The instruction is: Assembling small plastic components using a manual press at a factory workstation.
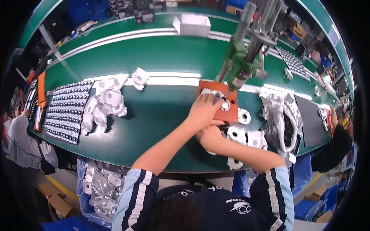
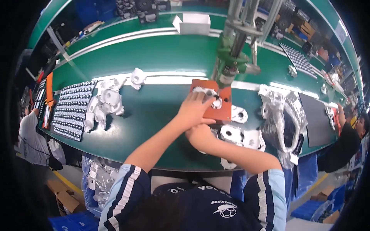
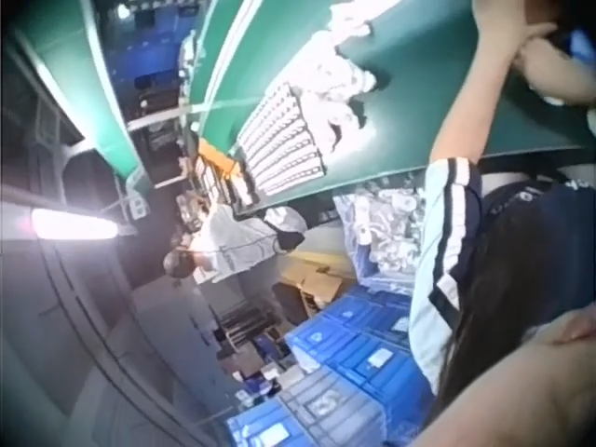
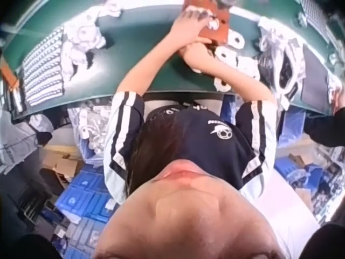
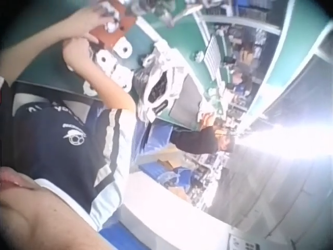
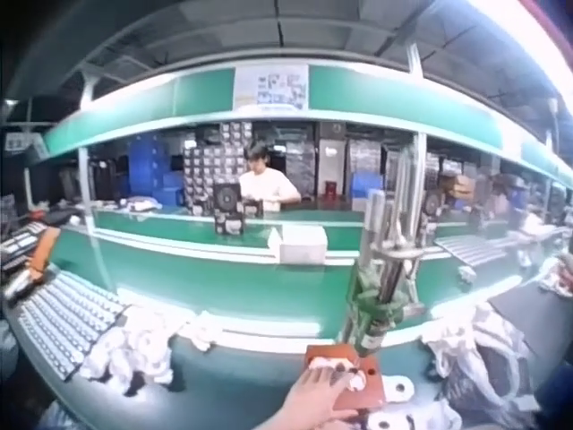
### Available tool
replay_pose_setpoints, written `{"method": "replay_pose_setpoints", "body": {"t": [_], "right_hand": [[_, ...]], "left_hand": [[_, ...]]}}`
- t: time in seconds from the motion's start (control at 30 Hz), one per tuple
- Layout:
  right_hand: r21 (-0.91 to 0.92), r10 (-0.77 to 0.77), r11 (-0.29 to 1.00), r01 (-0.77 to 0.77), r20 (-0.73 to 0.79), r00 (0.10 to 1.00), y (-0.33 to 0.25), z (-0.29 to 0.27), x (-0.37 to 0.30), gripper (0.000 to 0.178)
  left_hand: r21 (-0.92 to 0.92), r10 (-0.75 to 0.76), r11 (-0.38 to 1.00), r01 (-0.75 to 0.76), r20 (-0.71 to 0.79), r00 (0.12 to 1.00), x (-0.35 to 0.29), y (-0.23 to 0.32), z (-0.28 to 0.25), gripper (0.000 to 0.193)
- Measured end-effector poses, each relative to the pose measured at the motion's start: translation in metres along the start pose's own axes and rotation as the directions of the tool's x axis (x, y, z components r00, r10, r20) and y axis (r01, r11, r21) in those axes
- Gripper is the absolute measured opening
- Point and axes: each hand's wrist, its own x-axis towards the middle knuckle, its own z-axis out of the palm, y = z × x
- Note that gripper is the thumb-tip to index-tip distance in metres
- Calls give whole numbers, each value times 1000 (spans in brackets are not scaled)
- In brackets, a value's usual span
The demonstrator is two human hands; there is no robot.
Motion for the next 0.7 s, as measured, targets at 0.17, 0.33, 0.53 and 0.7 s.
{"method": "replay_pose_setpoints", "body": {"t": [0.17,0.33,0.53,0.7], "right_hand": [[22,-13,1000,9,148,989,-1,-10,0,17],[306,-123,941,147,-95,988,8,-58,-18,22],[674,483,634,-379,37,875,76,-100,-46,16],[854,627,435,-284,-61,777,117,-83,-18,22]], "left_hand": [[11,-12,1000,12,-8,1000,-4,2,-7,78],[-1,-14,1000,14,4,1000,2,7,-9,73],[-1,-40,999,40,62,997,3,6,-10,67],[-25,-49,998,50,31,998,1,4,-14,72]]}}
